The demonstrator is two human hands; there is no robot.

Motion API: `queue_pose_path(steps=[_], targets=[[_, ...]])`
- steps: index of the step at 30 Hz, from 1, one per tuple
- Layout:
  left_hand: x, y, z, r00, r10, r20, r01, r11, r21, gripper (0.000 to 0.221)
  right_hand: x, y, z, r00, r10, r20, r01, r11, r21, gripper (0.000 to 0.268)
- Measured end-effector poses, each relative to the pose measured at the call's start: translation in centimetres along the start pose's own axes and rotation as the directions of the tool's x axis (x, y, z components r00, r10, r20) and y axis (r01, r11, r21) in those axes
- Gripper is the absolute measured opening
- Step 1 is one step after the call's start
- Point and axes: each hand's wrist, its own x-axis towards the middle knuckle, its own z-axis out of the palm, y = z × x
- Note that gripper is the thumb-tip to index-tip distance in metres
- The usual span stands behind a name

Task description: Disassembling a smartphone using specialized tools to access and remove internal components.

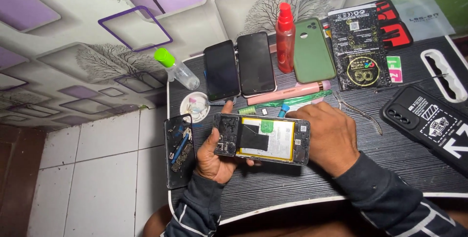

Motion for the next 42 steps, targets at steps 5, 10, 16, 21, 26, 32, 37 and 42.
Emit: queue_pose_path(steps=[5, 10, 16, 21, 26, 32, 37, 42], targets=[[-0.3, 0.2, 1.1, 1.0, 0.025, 0.004, -0.025, 1.0, -0.017, 0.076, -0.6, 1.1, 0.3, 0.999, 0.034, -0.013, -0.034, 0.997, -0.063, 0.006], [-0.2, 0.5, 1.3, 0.999, 0.044, 0.027, -0.044, 0.999, -0.005, 0.078, -0.7, 1.5, 0.1, 0.996, 0.09, 0.017, -0.087, 0.989, -0.121, 0.007], [-0.5, 1.3, 1.0, 0.998, 0.068, 0.011, -0.068, 0.997, -0.03, 0.08, 0.1, 1.1, -1.0, 0.959, 0.116, -0.259, -0.112, 0.993, 0.027, 0.02], [-0.5, 1.3, 1.9, 0.99, -0.051, -0.132, 0.036, 0.994, -0.107, 0.087, 1.0, -0.8, -3.3, 0.892, -0.032, -0.45, 0.104, 0.985, 0.135, 0.015], [-0.6, 1.0, 1.7, 0.99, -0.078, -0.116, 0.072, 0.996, -0.053, 0.075, 2.7, -4.6, -3.6, 0.923, -0.168, -0.346, 0.177, 0.984, -0.003, 0.003], [-0.2, 0.6, 1.5, 0.989, -0.091, -0.117, 0.089, 0.996, -0.019, 0.077, 4.9, -6.6, -1.7, 0.965, -0.199, -0.173, 0.19, 0.979, -0.067, 0.011], [0.0, 0.7, 1.2, 0.99, -0.12, -0.078, 0.119, 0.993, -0.016, 0.083, 5.7, -6.5, -0.6, 0.953, -0.261, -0.154, 0.255, 0.965, -0.062, 0.016], [0.3, 0.4, 1.3, 0.988, -0.11, -0.104, 0.108, 0.994, -0.024, 0.086, 5.6, -6.1, -0.5, 0.943, -0.286, -0.173, 0.274, 0.958, -0.091, 0.012]])
